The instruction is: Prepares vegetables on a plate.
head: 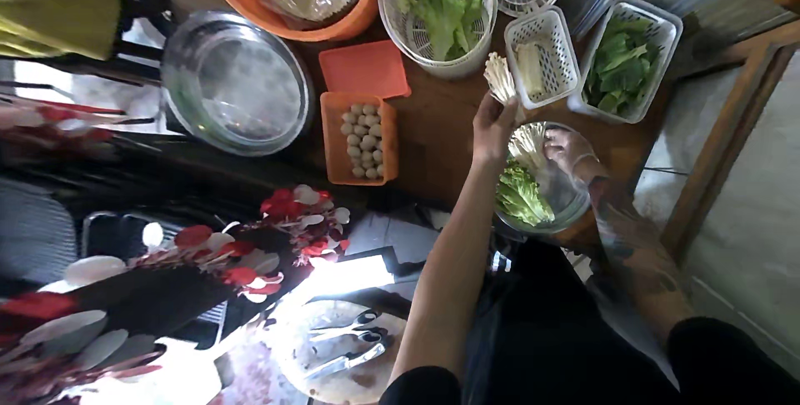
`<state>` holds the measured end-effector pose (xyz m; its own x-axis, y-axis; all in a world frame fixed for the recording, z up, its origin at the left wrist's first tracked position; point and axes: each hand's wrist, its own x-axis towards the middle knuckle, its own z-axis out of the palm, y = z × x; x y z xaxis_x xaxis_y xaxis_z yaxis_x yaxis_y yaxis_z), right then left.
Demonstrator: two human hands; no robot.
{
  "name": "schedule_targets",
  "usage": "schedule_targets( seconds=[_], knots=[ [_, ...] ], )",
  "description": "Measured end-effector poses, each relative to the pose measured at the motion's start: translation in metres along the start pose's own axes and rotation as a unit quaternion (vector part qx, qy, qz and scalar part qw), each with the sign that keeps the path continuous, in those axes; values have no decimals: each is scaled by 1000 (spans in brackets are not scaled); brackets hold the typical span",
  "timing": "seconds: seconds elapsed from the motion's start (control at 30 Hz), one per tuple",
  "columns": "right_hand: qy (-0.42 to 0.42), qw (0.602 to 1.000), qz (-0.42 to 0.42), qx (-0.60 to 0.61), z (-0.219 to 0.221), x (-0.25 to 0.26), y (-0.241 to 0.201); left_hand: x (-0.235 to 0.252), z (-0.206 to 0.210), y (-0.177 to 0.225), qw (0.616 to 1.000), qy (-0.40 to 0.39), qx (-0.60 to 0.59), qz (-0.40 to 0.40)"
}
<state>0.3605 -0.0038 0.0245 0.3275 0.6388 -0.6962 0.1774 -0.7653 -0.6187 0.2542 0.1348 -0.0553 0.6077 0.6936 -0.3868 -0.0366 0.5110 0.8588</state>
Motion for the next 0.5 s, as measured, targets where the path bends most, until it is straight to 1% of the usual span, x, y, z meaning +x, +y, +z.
schedule_targets(
  seconds=[0.03, 0.07, 0.1, 0.13, 0.17, 0.27, 0.3, 0.33, 0.37, 0.4, 0.43, 0.47, 0.5],
  knots=[
    [111, 981, -157, 37, 33, 48, 92, 10, 8, 2, 1000, -10, 6, -3],
    [83, 986, -116, 89, 37, 72, 124, 21, 16, 3, 1000, -22, 8, -7],
    [51, 989, -56, 129, 33, 78, 131, 31, 23, 4, 999, -33, 11, -12],
    [41, 987, -22, 153, 27, 74, 131, 41, 30, 2, 999, -37, 14, -19],
    [52, 986, -17, 157, 23, 67, 133, 50, 35, -1, 999, -36, 27, -27],
    [129, 983, -58, 114, 4, 42, 146, 63, 43, -12, 993, -4, 83, -83],
    [154, 981, -58, 101, -5, 34, 142, 62, 45, -16, 991, 11, 93, -92],
    [182, 978, -41, 99, -16, 21, 128, 58, 45, -18, 991, 18, 101, -88],
    [199, 975, -7, 101, -30, 1, 101, 51, 45, -18, 991, 17, 114, -74],
    [190, 976, 47, 96, -48, -26, 57, 42, 45, -17, 990, 11, 129, -53],
    [155, 979, 113, 73, -71, -51, 7, 33, 42, -16, 990, 1, 136, -35],
    [134, 980, 144, 38, -89, -63, -30, 22, 39, -17, 990, -5, 138, -14],
    [218, 974, 67, -5, -86, -64, -37, 11, 36, -18, 991, -8, 137, 5]
  ],
)
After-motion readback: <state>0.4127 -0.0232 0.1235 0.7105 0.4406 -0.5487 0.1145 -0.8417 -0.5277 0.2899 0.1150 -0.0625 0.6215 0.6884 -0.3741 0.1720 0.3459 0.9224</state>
